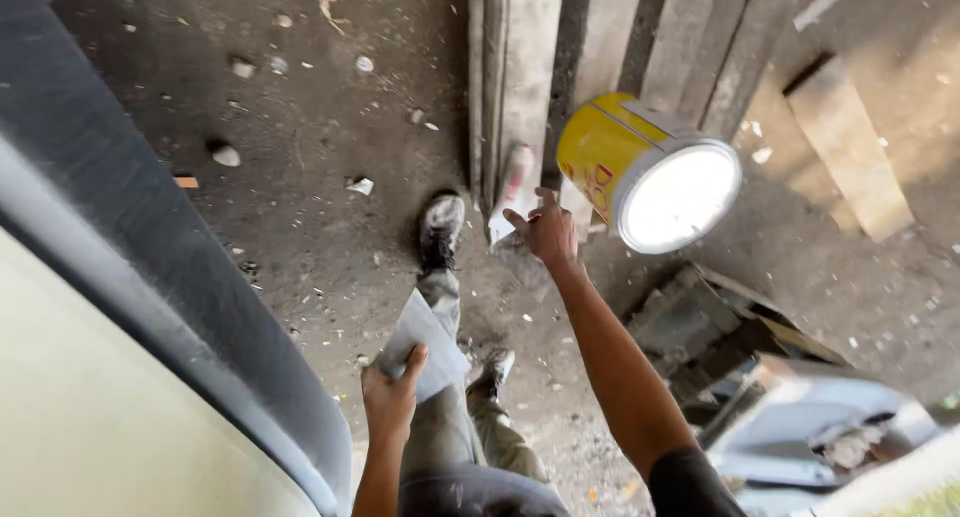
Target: The person mixes a pink substance on a metal putty knife using a smaller scraper, then applies the mixture to a grey car bumper. They smooth the applied substance with the putty knife and subsequently sand the area with a sanding block.
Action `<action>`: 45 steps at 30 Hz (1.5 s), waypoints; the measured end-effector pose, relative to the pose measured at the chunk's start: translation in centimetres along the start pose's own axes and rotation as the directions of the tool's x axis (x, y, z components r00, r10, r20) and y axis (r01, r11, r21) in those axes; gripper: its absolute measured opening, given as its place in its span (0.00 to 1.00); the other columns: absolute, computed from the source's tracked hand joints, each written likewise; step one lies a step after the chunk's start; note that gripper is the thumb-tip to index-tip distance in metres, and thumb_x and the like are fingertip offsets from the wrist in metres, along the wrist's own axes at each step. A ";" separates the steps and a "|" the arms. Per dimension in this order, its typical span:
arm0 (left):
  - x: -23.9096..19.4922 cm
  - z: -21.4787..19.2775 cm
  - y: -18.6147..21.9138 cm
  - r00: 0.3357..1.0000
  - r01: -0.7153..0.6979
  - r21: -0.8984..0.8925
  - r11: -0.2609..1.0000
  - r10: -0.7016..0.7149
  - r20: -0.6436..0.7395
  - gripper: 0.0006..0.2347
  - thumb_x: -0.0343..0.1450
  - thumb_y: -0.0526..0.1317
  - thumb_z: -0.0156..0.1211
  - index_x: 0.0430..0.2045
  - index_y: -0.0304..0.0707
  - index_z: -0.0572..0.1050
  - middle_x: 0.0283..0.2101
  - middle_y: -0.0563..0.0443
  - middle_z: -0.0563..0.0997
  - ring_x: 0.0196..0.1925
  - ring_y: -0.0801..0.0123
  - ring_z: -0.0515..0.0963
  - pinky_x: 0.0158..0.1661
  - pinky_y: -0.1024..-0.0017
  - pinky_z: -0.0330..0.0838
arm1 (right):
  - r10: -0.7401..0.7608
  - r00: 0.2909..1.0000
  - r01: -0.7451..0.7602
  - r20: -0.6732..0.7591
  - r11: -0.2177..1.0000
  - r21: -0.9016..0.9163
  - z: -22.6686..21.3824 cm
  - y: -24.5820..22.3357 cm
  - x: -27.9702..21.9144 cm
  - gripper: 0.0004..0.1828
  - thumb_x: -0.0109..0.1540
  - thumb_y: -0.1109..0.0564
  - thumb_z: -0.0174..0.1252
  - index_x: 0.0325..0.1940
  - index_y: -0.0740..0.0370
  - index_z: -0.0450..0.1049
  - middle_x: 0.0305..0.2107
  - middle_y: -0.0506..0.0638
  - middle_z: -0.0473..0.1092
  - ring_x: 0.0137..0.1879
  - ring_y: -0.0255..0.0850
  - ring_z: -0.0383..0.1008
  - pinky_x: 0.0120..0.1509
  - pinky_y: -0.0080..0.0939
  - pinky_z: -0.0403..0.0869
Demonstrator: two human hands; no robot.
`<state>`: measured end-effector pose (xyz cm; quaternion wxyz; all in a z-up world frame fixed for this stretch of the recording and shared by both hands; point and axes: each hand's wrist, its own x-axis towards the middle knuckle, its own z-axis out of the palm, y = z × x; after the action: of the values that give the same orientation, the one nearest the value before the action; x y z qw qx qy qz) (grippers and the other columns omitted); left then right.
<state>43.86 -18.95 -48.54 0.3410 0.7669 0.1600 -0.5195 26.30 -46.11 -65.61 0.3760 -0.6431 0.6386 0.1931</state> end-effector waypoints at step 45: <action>-5.6 20.6 -10.2 0.994 0.003 0.500 0.866 0.051 -0.094 0.19 0.60 0.50 0.76 0.26 0.28 0.81 0.29 0.43 0.83 0.31 0.57 0.82 0.34 0.59 0.75 | -0.330 0.944 0.312 0.012 0.878 -0.362 -8.9 32.9 2.8 0.15 0.69 0.46 0.60 0.39 0.61 0.78 0.35 0.54 0.77 0.24 0.40 0.78 0.22 0.39 0.78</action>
<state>21.31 -25.20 -51.83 0.1289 0.8570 0.0285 -0.4981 -7.20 -51.28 -69.76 0.2627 -0.8022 0.4863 0.2256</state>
